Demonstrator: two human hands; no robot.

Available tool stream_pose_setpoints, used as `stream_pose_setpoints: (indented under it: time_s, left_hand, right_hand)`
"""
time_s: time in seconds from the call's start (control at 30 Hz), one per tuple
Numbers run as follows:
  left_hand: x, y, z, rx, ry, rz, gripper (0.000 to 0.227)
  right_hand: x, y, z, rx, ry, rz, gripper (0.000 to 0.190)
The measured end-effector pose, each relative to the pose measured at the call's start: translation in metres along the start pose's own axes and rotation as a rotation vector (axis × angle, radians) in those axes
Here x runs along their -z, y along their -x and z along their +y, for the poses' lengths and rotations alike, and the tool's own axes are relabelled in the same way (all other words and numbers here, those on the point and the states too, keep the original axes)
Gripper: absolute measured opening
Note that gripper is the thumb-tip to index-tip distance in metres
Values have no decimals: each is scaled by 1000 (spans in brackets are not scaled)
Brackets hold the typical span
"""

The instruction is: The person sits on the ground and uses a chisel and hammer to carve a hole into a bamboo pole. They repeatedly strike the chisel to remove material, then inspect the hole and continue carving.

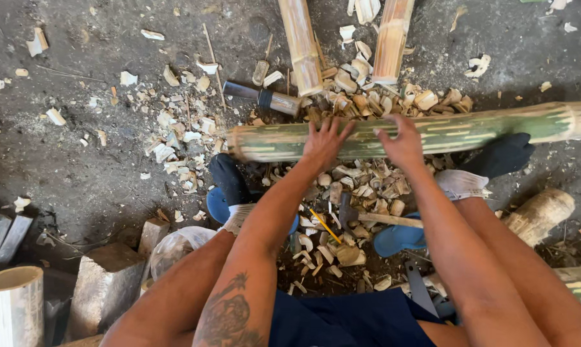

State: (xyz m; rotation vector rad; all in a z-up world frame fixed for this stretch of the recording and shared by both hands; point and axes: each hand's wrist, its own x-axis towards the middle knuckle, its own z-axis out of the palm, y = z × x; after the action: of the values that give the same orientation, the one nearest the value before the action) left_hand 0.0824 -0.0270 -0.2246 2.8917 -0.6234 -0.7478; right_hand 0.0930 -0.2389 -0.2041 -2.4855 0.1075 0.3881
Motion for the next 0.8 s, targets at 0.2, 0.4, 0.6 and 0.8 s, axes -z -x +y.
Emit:
stream_pose_setpoints:
  time_s: [0.2, 0.4, 0.6, 0.8]
  left_hand:
    - [6, 65, -91, 49, -48, -54, 123]
    - [40, 108, -148, 264, -184, -363, 130]
    - [12, 47, -45, 54, -2, -67, 127]
    - [-8, 79, -97, 157, -24, -203, 128]
  right_hand:
    - [53, -6, 27, -25, 354, -218, 105]
    - [22, -2, 32, 150, 732, -288, 123]
    - [8, -3, 33, 187, 774, -262, 111]
    - [-24, 20, -11, 281, 774, -323, 112]
